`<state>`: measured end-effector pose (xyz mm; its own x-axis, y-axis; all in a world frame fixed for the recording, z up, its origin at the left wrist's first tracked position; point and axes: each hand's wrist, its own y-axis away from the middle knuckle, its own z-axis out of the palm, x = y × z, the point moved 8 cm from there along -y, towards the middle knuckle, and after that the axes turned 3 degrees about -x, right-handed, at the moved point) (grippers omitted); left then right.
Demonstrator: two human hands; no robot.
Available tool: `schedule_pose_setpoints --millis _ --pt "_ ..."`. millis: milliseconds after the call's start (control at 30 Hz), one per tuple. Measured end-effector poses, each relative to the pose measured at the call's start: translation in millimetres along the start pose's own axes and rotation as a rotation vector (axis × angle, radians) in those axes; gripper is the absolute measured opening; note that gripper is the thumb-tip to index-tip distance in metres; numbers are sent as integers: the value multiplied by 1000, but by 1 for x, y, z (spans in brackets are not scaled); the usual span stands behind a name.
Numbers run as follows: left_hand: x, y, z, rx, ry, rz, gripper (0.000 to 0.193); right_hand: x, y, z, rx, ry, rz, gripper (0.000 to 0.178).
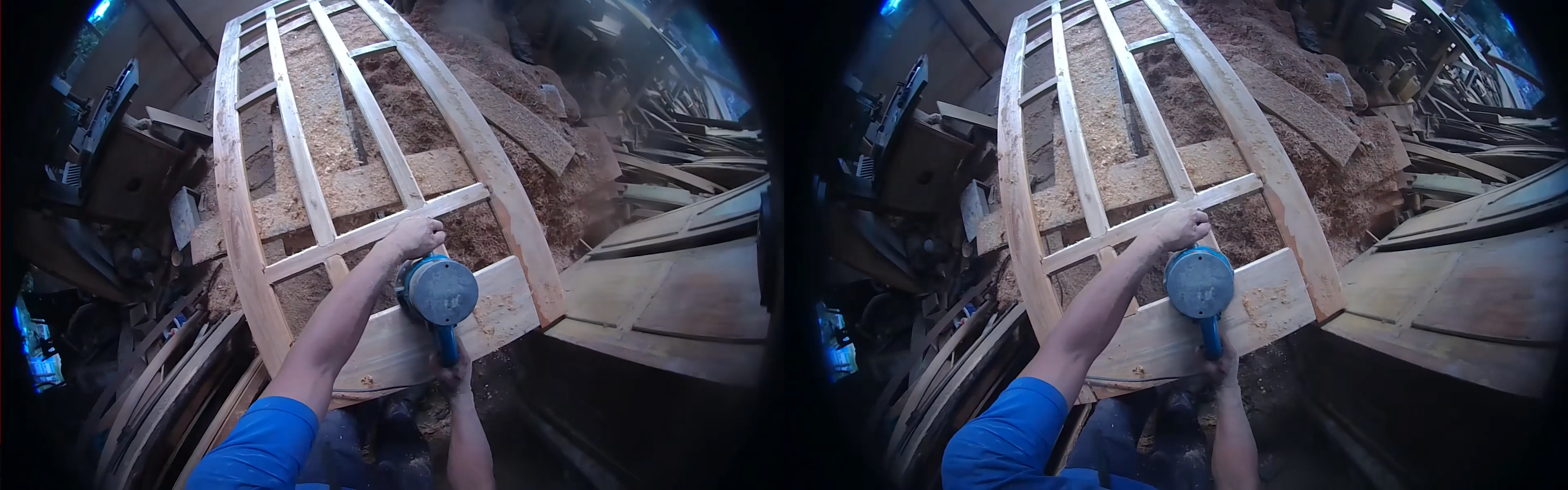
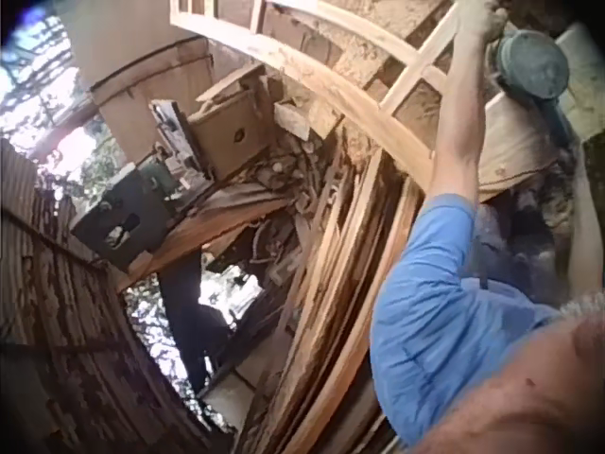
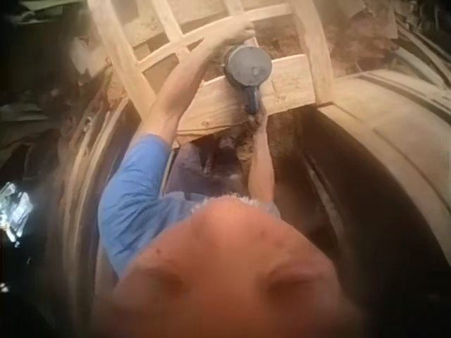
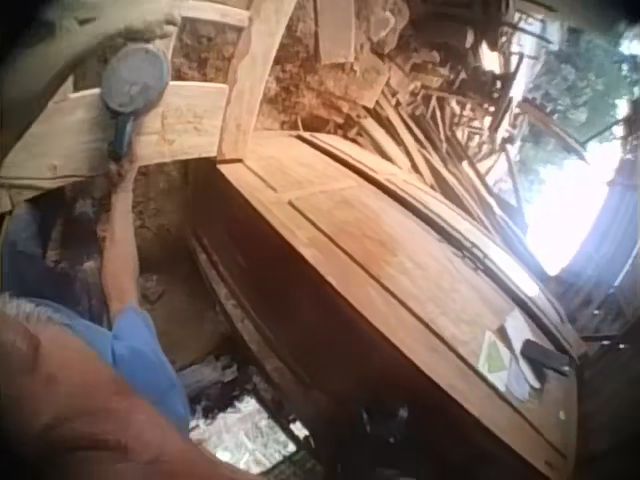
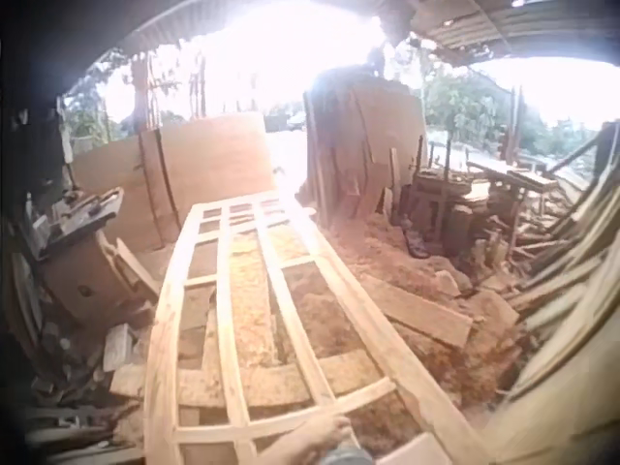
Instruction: The person uses a router to shape the internal edges of a wooden door frame, moving the tool along the wooden slats while working in a sawdust-covered shop.
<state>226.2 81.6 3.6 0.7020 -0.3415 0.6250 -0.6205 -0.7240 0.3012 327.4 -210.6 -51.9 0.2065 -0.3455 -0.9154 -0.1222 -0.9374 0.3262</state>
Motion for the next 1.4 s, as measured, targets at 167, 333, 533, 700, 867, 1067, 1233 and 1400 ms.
schedule_pose_setpoints --millis 167,333,533,700,867,1067,1233,1400 --pt "-13 -5 16 38 34 10 29 -7 -5 -3 -5 -19 37 28" --pt "2 -8 17 52 32 28 29 3 -5 -19 -23 -14 60 28" --pt "-12 -3 13 65 118 -41 31 -15 -15 -19 -67 17 42 25" --pt "-18 -7 2 92 74 -27 31 -22 -28 -19 -78 45 -46 25" --pt "-16 -2 3 105 115 -23 31 -29 -29 -28 -110 61 -6 25" --pt "-8 0 10 83 158 -57 30 -19 -20 -32 -91 49 23 25" --pt "-2 0 10 108 102 -29 30 -16 -18 -33 -114 46 28 26" --pt "0 0 15 114 70 -48 31 -10 -14 -36 -105 49 15 26"
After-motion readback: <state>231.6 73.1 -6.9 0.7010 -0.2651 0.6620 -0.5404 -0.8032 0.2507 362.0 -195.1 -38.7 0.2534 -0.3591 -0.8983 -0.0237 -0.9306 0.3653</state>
